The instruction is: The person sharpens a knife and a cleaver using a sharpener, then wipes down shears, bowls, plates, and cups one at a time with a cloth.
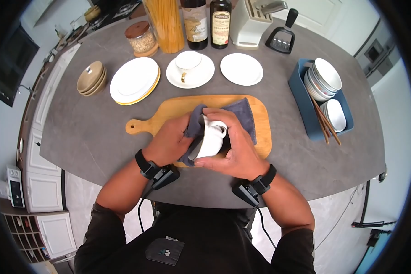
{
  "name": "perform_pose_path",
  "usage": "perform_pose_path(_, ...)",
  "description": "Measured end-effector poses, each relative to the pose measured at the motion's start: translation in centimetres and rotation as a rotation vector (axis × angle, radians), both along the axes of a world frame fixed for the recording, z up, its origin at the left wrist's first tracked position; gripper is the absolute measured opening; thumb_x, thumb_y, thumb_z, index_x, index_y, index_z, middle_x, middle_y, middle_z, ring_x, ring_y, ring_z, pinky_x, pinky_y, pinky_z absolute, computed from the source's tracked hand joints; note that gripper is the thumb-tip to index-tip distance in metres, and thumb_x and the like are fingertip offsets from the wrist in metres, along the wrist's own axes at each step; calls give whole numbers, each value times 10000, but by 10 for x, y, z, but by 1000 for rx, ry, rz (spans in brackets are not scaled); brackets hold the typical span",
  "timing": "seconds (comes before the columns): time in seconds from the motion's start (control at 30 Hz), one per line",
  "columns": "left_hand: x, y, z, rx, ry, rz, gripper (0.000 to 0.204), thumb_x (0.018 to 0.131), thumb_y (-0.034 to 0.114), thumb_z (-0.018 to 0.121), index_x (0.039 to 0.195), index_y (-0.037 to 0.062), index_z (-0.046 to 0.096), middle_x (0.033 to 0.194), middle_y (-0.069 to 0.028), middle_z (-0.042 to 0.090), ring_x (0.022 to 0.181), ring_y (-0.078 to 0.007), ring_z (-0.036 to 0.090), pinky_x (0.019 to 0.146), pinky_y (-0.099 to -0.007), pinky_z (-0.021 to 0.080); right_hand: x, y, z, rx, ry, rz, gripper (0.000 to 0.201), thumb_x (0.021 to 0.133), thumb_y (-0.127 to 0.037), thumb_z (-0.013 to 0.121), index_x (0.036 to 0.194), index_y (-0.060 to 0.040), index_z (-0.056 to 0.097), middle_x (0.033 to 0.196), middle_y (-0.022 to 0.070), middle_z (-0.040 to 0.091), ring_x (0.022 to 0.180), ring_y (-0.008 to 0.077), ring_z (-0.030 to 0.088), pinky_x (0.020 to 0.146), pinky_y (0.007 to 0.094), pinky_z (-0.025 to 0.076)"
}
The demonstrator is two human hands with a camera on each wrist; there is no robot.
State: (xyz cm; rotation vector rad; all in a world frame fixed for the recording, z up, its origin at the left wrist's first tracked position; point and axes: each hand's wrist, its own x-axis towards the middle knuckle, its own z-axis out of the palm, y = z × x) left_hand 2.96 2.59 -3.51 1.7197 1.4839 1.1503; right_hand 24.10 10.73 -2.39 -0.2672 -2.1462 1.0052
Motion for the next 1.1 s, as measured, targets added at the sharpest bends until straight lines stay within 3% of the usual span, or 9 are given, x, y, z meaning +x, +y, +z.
perform_pose_path(0.03,0,0,-1,30,67,-11,284,954,60,615,1230,-4,628,1078,-240,706,1018,-468,664,874,-476,540,0,0,-1,0,1,-2,955,661,-262,1006,1425,-65,466,1454,191,563,1322,344,580,1100,425,464)
perform_pose_path(0.17,3,-2,2,26,63,-26,313,960,66,601,1268,10,609,1109,-260,686,1064,-491,631,909,-509,520,1,1,-11,-222,55,-1,860,740,-226,969,1407,-51,455,1429,144,558,1298,253,569,1090,405,463)
perform_pose_path(0.3,6,-5,4,46,60,-8,390,973,72,595,1357,8,583,1228,-237,655,1130,-453,635,957,-477,513,1,1,-14,-556,172,-44,747,825,-199,918,1378,-52,437,1378,117,550,1255,194,551,1079,382,466)
perform_pose_path(0.43,10,-12,18,1,19,-22,426,994,88,585,1413,9,577,1320,-176,612,1155,-403,623,1001,-444,495,5,7,-9,-669,162,-85,609,916,-206,846,1341,-57,437,1295,92,574,1146,152,586,983,330,514)
perform_pose_path(0.53,2,-8,14,244,270,-44,380,998,112,605,1366,16,612,1290,-149,601,1141,-371,597,1007,-428,479,7,12,-9,-739,190,-94,517,957,-211,805,1309,-50,463,1216,66,600,1072,121,606,928,300,528)
perform_pose_path(0.63,3,-8,17,222,126,-116,396,899,131,738,1272,23,664,1304,-144,604,1166,-375,562,1014,-462,469,10,15,-5,-863,206,-100,458,981,-239,782,1267,-27,494,1145,59,628,1022,107,620,913,283,527)
perform_pose_path(0.73,9,-4,7,340,167,-154,360,916,133,772,1228,1,647,1244,-144,620,1131,-350,584,987,-435,473,13,16,2,-992,172,-137,445,991,-272,773,1240,-8,514,1090,57,644,983,101,632,899,273,528)
perform_pose_path(0.97,21,-3,6,253,68,-120,370,897,155,817,1168,-28,646,1124,-152,642,1045,-354,602,946,-408,490,12,11,0,-903,154,-145,471,981,-302,785,1228,-14,506,1104,67,639,978,102,627,889,269,527)
perform_pose_path(1.1,30,-9,4,81,-119,-58,301,964,219,778,1120,-6,653,1044,-123,649,973,-273,623,895,-379,501,6,0,-4,-699,198,-152,508,944,-242,828,1249,-33,480,1231,97,602,1051,122,601,913,288,516)
